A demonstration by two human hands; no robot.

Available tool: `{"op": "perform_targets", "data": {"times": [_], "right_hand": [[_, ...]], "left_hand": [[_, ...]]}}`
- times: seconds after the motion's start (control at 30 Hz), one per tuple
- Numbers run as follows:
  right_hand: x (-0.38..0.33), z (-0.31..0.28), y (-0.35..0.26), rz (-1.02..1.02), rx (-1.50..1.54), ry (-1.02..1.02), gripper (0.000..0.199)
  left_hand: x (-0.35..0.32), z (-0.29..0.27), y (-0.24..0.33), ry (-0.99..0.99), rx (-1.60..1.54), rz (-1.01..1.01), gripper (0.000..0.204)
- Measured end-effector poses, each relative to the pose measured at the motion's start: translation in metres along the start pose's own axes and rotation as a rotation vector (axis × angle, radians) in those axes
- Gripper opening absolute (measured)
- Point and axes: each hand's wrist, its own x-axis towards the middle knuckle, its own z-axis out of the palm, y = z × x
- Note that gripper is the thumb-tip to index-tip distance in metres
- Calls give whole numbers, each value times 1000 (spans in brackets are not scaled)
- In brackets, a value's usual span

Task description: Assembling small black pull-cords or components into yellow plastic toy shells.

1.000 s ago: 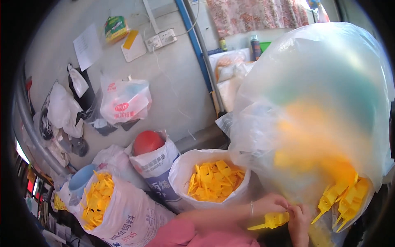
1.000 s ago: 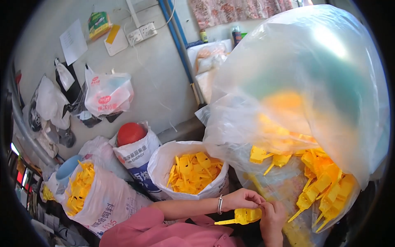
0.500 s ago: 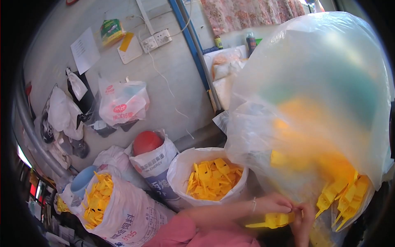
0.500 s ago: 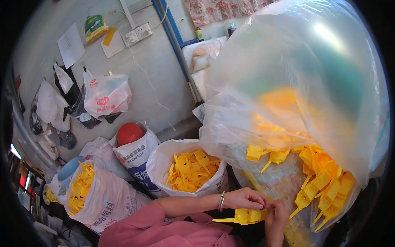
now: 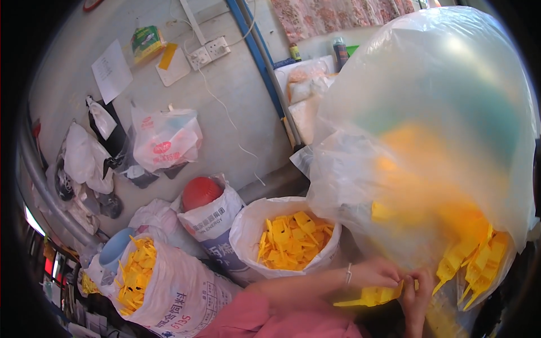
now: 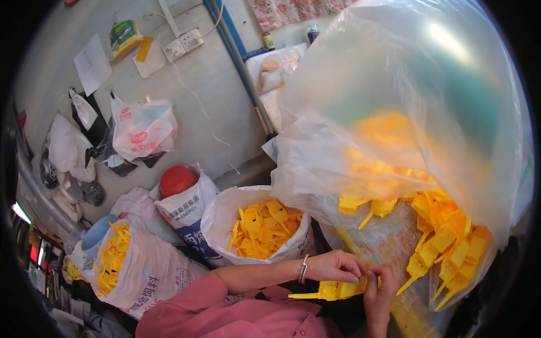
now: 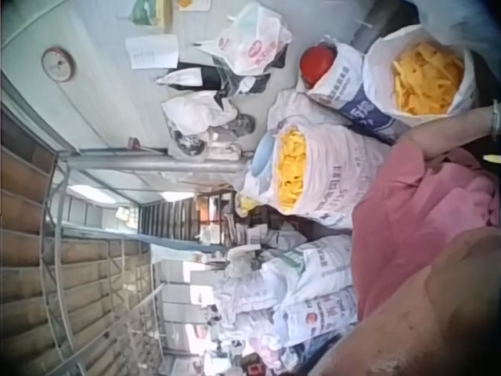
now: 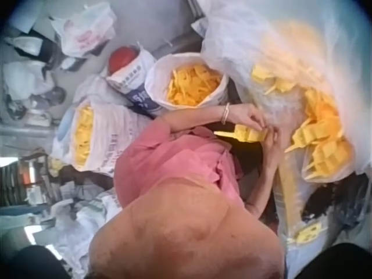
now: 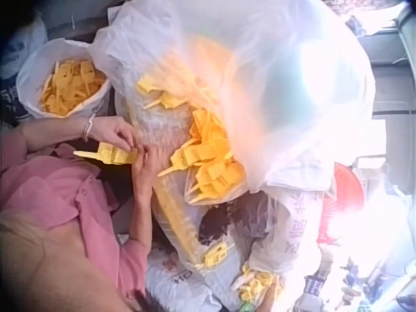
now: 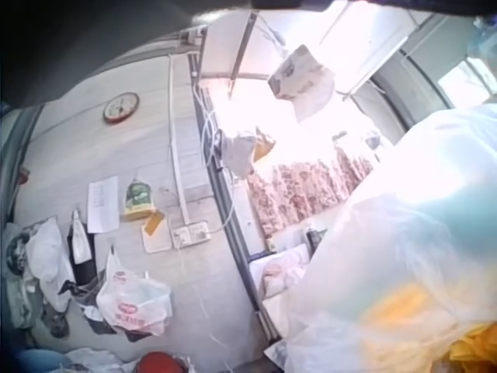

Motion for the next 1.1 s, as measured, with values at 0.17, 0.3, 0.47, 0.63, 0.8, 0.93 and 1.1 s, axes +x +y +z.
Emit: {"op": "perform_targets", "data": {"times": [0.17, 0.3, 0.47, 0.63, 0.8, 0.93, 1.1], "right_hand": [[-11, 12, 34, 68, -104, -12, 5], [17, 36, 12, -104, 239, -29, 6], [13, 10, 21, -19, 76, -11, 13], [1, -39, 48, 71, -244, 287, 15], [-2, -48, 40, 348, -709, 237, 21], [-16, -37, 51, 438, -757, 160, 28], [-31, -30, 41, 413, -277, 292, 19]], "left_hand": [[-4, -9, 7, 63, 303, 150, 15], [-31, -25, 12, 166, 257, 139, 15], [-90, -89, 8, 381, 275, -100, 9], [-190, -211, -59, 858, 358, -296, 19], [-244, -269, -139, 738, 1537, -534, 39], [-129, -155, -22, 382, 650, -635, 36], [-30, -47, 9, 8, -231, -188, 43]]}}
